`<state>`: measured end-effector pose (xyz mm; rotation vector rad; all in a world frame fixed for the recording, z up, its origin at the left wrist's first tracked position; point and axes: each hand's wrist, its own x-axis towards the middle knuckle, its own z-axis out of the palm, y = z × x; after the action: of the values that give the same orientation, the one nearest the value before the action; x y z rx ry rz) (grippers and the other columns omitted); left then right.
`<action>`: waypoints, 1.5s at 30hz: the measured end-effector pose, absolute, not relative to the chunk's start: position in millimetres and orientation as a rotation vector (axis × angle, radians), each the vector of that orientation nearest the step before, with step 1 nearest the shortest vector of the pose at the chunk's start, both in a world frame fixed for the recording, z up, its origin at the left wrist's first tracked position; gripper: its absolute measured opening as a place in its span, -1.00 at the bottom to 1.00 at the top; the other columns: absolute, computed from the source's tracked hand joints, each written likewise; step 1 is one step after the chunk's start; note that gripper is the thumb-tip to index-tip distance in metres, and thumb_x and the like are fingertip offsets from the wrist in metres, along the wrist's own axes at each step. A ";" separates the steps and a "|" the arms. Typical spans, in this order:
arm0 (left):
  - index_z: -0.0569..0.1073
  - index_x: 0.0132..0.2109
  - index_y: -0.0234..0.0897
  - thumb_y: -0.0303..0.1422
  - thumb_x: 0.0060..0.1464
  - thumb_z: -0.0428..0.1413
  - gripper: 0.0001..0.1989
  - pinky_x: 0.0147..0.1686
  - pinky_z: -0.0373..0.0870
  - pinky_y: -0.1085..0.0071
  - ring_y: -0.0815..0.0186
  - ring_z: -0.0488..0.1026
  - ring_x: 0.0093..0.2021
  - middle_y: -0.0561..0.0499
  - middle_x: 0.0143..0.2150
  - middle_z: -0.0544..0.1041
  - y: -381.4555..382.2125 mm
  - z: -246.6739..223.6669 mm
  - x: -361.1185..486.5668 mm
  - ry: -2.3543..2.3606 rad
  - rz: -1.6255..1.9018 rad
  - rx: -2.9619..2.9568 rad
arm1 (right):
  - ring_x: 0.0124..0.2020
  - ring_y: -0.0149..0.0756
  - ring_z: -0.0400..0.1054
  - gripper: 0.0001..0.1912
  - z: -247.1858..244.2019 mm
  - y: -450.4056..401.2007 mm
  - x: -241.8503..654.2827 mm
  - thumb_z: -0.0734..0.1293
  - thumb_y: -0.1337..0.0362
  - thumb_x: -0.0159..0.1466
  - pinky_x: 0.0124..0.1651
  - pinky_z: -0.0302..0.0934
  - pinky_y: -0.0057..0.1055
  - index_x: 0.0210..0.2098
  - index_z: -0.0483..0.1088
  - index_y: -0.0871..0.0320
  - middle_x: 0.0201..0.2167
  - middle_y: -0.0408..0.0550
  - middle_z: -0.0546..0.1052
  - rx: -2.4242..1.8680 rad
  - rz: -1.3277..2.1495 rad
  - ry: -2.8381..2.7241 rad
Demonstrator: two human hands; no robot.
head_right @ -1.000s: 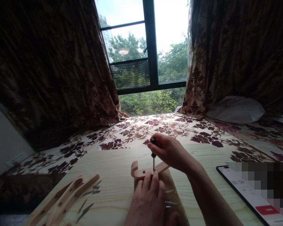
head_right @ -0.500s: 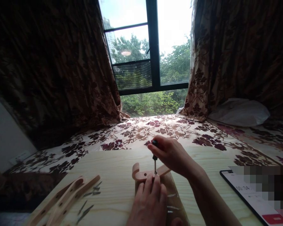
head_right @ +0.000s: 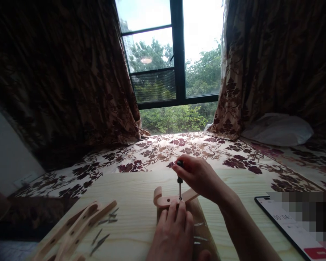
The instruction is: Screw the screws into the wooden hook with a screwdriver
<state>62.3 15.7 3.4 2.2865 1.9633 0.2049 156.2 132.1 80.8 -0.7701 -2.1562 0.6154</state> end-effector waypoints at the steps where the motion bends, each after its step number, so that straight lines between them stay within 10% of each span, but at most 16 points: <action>1: 0.25 0.24 -0.59 0.09 0.06 0.01 -0.14 0.21 -0.02 -0.19 -0.28 -0.12 0.33 -0.44 0.33 0.05 16.1 2.8 62.3 1.967 0.208 2.286 | -0.52 -0.37 0.23 -0.73 80.1 132.8 155.3 0.23 0.05 0.27 -0.46 0.09 -0.45 -0.38 0.34 0.12 -0.56 -0.17 0.40 -0.783 0.592 -2.155; 45: 0.28 0.23 -0.57 0.07 0.05 -0.02 -0.17 0.22 -0.04 -0.18 -0.26 -0.09 0.32 -0.43 0.32 0.08 17.1 -1.0 62.0 1.993 0.222 2.289 | -0.57 -0.41 0.13 -0.66 77.7 133.3 150.1 0.22 0.03 0.27 -0.51 -0.01 -0.46 -0.52 0.19 0.10 -0.63 -0.22 0.30 -0.853 0.471 -2.160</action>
<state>62.0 17.1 -1.0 2.2893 1.9927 0.2222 150.1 133.3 77.7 -0.8527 -2.1595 0.4707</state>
